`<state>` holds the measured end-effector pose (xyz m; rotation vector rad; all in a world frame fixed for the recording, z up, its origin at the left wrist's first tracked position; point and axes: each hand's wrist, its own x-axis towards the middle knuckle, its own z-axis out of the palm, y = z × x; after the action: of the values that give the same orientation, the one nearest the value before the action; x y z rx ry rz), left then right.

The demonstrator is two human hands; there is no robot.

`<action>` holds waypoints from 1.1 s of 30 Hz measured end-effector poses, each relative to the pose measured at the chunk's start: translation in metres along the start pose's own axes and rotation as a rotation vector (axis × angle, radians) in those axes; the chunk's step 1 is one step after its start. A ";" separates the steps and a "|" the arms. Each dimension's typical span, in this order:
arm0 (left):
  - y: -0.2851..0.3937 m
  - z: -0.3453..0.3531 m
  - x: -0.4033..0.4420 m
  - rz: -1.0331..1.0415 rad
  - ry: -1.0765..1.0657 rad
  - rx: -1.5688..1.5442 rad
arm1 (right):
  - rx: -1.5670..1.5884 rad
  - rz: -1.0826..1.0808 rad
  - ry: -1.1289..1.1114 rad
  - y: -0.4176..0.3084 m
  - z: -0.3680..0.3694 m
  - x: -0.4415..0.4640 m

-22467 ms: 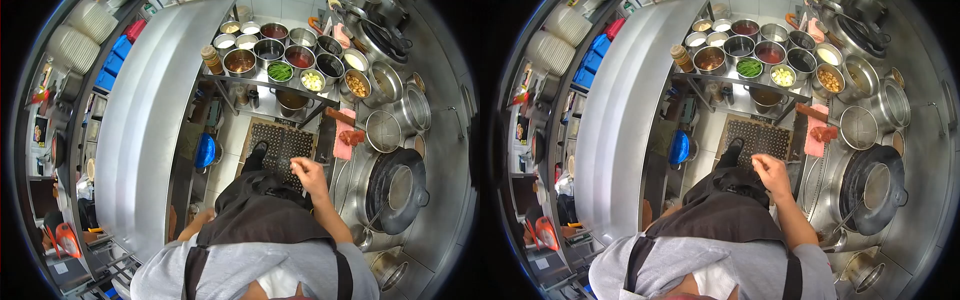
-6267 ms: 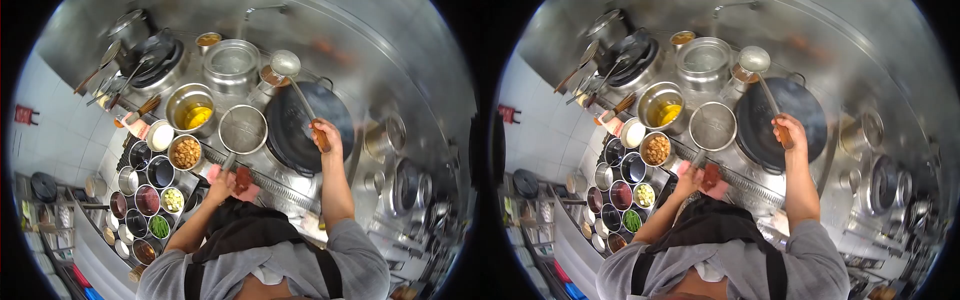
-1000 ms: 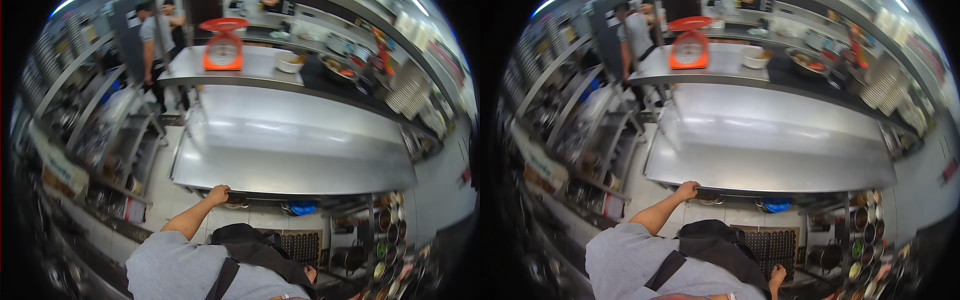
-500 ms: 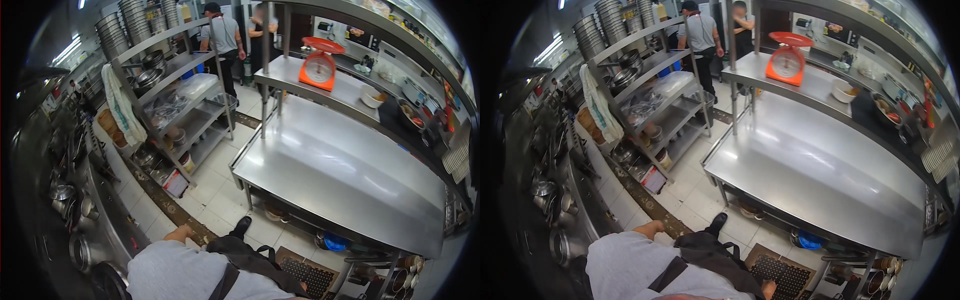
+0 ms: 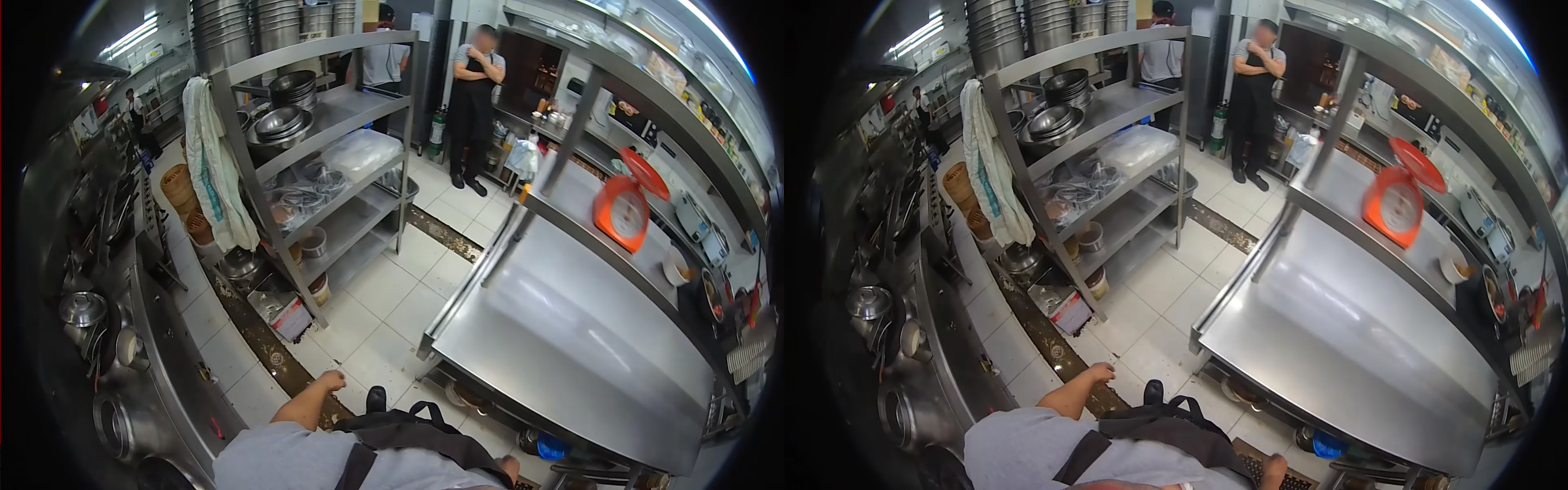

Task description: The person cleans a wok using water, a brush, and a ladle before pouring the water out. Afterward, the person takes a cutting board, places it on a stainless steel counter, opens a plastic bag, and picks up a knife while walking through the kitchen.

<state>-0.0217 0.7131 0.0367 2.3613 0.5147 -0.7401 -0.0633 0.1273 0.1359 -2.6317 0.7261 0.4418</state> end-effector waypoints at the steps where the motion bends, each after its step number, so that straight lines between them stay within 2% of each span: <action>1: -0.029 -0.012 0.003 -0.006 0.046 0.085 | 0.041 -0.176 0.030 -0.015 0.007 0.008; 2: -0.055 -0.022 -0.001 -0.084 0.081 0.062 | 0.036 -0.192 0.018 -0.042 0.007 0.009; 3: -0.081 -0.032 -0.010 -0.165 0.118 0.043 | 0.082 -0.361 0.015 -0.074 0.008 0.015; 4: -0.115 -0.036 -0.017 -0.111 0.056 0.252 | 0.132 -0.528 0.012 -0.110 0.005 0.017; 5: -0.146 -0.034 -0.024 -0.054 -0.011 0.460 | 0.135 -0.543 0.001 -0.141 0.005 0.020; 7: -0.180 -0.029 -0.049 -0.542 -0.109 -0.059 | 0.179 -0.669 -0.077 -0.195 0.005 0.026; 9: -0.204 -0.022 -0.071 -0.674 -0.234 -0.070 | 0.201 -0.726 -0.107 -0.245 -0.003 0.027; 10: -0.208 -0.010 -0.079 -0.685 -0.229 -0.080 | 0.219 -0.776 -0.132 -0.262 -0.005 0.028; 12: -0.213 0.009 -0.093 -0.827 -0.078 -0.264 | 0.229 -0.780 -0.184 -0.283 -0.004 0.039; 14: -0.196 0.020 -0.092 -0.885 -0.135 -0.374 | 0.259 -0.762 -0.224 -0.309 -0.006 0.042; 16: -0.172 0.027 -0.082 -0.857 -0.165 -0.512 | 0.234 -0.860 -0.239 -0.330 -0.010 0.045; 18: -0.160 0.024 -0.070 -0.192 -0.225 -0.254 | 0.220 -0.955 -0.246 -0.345 -0.006 0.053; 20: -0.156 0.023 -0.046 0.008 -0.232 -0.257 | 0.229 -1.017 -0.246 -0.366 -0.012 0.051; 22: -0.136 0.003 -0.036 -0.241 -0.161 -0.306 | 0.221 -1.068 -0.283 -0.395 -0.026 0.043; 23: -0.099 -0.031 -0.047 -0.363 -0.116 -0.337 | 0.232 -1.078 -0.288 -0.408 -0.030 0.041; 24: -0.100 -0.042 -0.047 -0.127 0.010 -0.139 | 0.263 -1.115 -0.301 -0.418 -0.033 0.041; 25: -0.101 -0.051 -0.040 -0.135 0.020 -0.134 | 0.293 -1.153 -0.312 -0.428 -0.034 0.043; 27: -0.105 -0.068 -0.025 -0.447 0.161 -0.293 | 0.286 -1.216 -0.325 -0.445 -0.032 0.053; 29: -0.095 -0.094 -0.029 -0.484 0.165 -0.349 | 0.283 -1.315 -0.292 -0.461 -0.026 0.065; 32: -0.090 -0.135 -0.021 -0.546 0.155 -0.471 | 0.214 -1.306 -0.313 -0.482 -0.013 0.086; 33: -0.101 -0.148 -0.009 -0.458 0.175 -0.527 | 0.163 -1.318 -0.314 -0.488 -0.008 0.092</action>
<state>-0.0246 0.8822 0.0970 1.8338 1.1935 -0.5046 0.2779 0.4739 0.2379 -2.1930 -0.9965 0.3218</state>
